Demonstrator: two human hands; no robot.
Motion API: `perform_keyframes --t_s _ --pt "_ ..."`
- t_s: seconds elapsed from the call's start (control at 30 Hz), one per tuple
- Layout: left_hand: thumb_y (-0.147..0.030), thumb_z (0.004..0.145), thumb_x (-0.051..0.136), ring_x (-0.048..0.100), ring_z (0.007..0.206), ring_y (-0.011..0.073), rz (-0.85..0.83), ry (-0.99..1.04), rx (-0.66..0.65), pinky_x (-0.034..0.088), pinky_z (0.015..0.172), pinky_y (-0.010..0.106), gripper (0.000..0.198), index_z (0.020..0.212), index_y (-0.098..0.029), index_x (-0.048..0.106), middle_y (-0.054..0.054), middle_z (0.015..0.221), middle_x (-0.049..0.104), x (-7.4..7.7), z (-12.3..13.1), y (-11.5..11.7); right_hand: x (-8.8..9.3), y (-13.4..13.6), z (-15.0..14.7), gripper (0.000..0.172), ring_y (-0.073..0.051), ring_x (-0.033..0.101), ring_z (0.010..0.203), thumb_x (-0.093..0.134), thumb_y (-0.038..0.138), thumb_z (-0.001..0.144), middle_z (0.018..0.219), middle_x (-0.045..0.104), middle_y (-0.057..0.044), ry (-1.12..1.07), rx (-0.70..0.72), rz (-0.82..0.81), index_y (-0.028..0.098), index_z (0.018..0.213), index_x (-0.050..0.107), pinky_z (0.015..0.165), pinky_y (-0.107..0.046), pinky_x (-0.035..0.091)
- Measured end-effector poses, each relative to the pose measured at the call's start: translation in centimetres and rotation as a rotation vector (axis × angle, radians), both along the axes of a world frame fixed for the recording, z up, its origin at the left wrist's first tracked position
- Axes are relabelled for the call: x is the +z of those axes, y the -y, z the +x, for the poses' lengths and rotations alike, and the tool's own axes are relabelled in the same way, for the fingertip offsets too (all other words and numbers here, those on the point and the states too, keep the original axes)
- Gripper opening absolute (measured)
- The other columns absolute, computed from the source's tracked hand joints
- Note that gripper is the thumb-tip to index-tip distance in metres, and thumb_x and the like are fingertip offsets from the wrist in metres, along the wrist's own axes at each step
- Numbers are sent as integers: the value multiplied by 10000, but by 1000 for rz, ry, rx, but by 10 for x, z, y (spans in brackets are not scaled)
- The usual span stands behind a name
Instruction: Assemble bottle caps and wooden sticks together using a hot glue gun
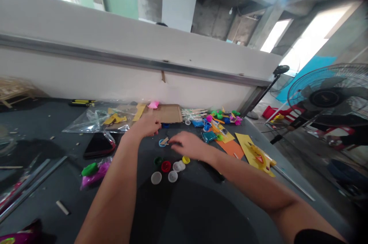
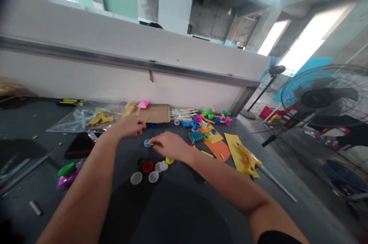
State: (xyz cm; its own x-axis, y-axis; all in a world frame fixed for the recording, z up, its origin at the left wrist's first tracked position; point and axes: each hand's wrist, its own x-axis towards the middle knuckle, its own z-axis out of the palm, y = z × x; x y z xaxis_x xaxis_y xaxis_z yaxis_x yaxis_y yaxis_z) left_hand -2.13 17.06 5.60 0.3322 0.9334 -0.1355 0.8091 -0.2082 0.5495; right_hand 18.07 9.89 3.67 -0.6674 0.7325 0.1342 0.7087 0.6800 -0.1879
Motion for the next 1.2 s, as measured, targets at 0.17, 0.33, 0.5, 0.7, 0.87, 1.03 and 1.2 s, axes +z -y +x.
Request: perform_keyframes --t_s 0.17,0.33,0.5,0.7,0.87,1.03,1.2 --pt "-177 699 448 553 441 138 -137 -39 25 382 449 222 414 1070 -171 630 40 600 644 -13 3 -4 -10 -55 40 281 -227 591 961 436 103 825 1003 659 -149 336 -378 20 107 1014 643 849 -302 399" --pt "-181 723 432 531 425 139 -87 -51 38 383 458 235 517 1229 -184 537 49 631 647 -17 3 -7 -31 -79 44 302 -263 556 1015 445 82 799 1050 622 -185 357 -459 43 86 1048 616 835 -328 411" --pt "-231 752 431 542 452 136 6 -76 -13 376 481 233 445 1167 -157 573 55 644 654 -18 1 -8 -33 -86 40 266 -259 565 979 424 110 835 1010 617 -168 318 -504 73 116 991 639 771 -323 429" --pt "-329 782 430 536 453 123 -22 61 -49 383 462 224 293 886 -153 641 39 636 639 -2 2 -1 -20 -46 35 195 -188 562 973 461 228 878 978 637 -91 209 -425 112 177 916 645 783 -256 421" --pt "-420 785 441 580 558 133 -97 337 -118 433 501 216 315 845 -155 600 45 696 640 15 21 17 -8 22 26 141 -167 550 964 476 225 882 1024 646 -50 -329 -254 273 199 911 612 843 -283 427" --pt "-569 772 448 607 625 155 -295 422 -247 460 551 243 449 901 -162 587 53 746 658 25 44 48 3 63 23 132 -167 551 923 477 179 878 985 649 -46 -529 -199 338 199 876 607 835 -305 435" --pt "-581 774 483 617 647 164 -524 702 -178 493 580 279 469 798 -131 615 75 742 657 13 50 91 3 76 26 176 -183 541 897 441 182 894 958 642 -63 -451 -192 372 197 869 615 844 -326 426"
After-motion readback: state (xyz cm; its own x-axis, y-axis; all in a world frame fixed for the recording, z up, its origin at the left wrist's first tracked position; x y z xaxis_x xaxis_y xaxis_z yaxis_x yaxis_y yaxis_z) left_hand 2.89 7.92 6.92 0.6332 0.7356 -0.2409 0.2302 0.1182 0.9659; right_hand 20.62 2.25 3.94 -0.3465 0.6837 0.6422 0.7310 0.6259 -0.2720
